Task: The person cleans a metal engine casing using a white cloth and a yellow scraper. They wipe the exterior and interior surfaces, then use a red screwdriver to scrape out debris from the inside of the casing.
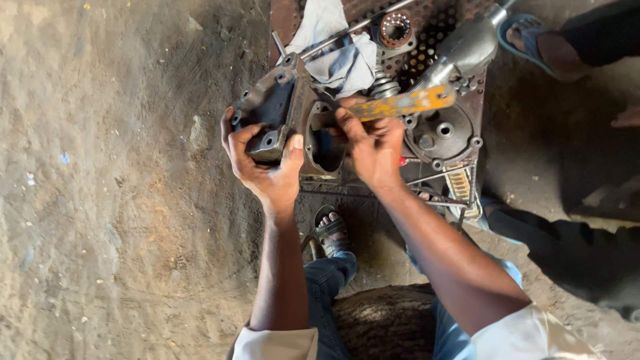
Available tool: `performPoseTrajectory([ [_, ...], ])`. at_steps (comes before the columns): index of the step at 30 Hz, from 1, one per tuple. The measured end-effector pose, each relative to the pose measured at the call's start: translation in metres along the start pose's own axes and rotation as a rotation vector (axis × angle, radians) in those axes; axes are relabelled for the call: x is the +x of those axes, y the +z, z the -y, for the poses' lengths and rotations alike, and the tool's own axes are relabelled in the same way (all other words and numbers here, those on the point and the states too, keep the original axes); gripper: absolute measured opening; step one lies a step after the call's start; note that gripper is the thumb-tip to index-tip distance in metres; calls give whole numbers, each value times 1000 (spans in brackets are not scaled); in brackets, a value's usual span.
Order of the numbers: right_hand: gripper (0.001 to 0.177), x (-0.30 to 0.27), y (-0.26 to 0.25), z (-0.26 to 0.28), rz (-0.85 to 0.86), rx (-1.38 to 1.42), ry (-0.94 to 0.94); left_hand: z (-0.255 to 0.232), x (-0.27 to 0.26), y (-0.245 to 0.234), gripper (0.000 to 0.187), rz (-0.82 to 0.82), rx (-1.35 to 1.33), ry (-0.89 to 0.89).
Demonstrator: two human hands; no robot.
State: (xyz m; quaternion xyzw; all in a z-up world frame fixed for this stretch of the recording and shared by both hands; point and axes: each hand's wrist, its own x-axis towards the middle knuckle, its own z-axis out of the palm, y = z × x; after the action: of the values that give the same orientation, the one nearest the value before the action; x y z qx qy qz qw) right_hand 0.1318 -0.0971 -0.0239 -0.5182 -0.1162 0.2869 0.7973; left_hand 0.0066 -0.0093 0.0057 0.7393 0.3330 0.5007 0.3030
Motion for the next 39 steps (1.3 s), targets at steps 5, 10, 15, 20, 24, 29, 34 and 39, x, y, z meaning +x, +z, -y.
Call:
performPoseTrajectory([
  [5, 17, -4, -4, 13, -59, -55, 23, 2, 1, 2, 56, -8, -17, -40],
  [10, 14, 11, -25, 30, -41, -16, -145, 2, 0, 3, 56, -22, -43, -32],
  [15, 17, 7, -28, 15, 92, -124, -29, 0, -1, 3, 55, -6, -39, -58],
  [20, 17, 0, -16, 8, 61, 17, 8, 1, -2, 1, 55, 7, -33, -54],
  [24, 16, 10, -30, 23, 112, -95, -25, -1, -1, 0, 54, 10, -52, -55],
  [29, 17, 14, -40, 22, 392, -151, 39, -3, 0, 1, 54, 9, -62, -67],
  [34, 19, 10, -41, 16, 389, -138, 91, -2, 0, 1, 53, 12, -52, -39],
  [39, 19, 7, -37, 20, 338, -147, 18, -4, -1, 1, 53, 4, -37, -40],
])
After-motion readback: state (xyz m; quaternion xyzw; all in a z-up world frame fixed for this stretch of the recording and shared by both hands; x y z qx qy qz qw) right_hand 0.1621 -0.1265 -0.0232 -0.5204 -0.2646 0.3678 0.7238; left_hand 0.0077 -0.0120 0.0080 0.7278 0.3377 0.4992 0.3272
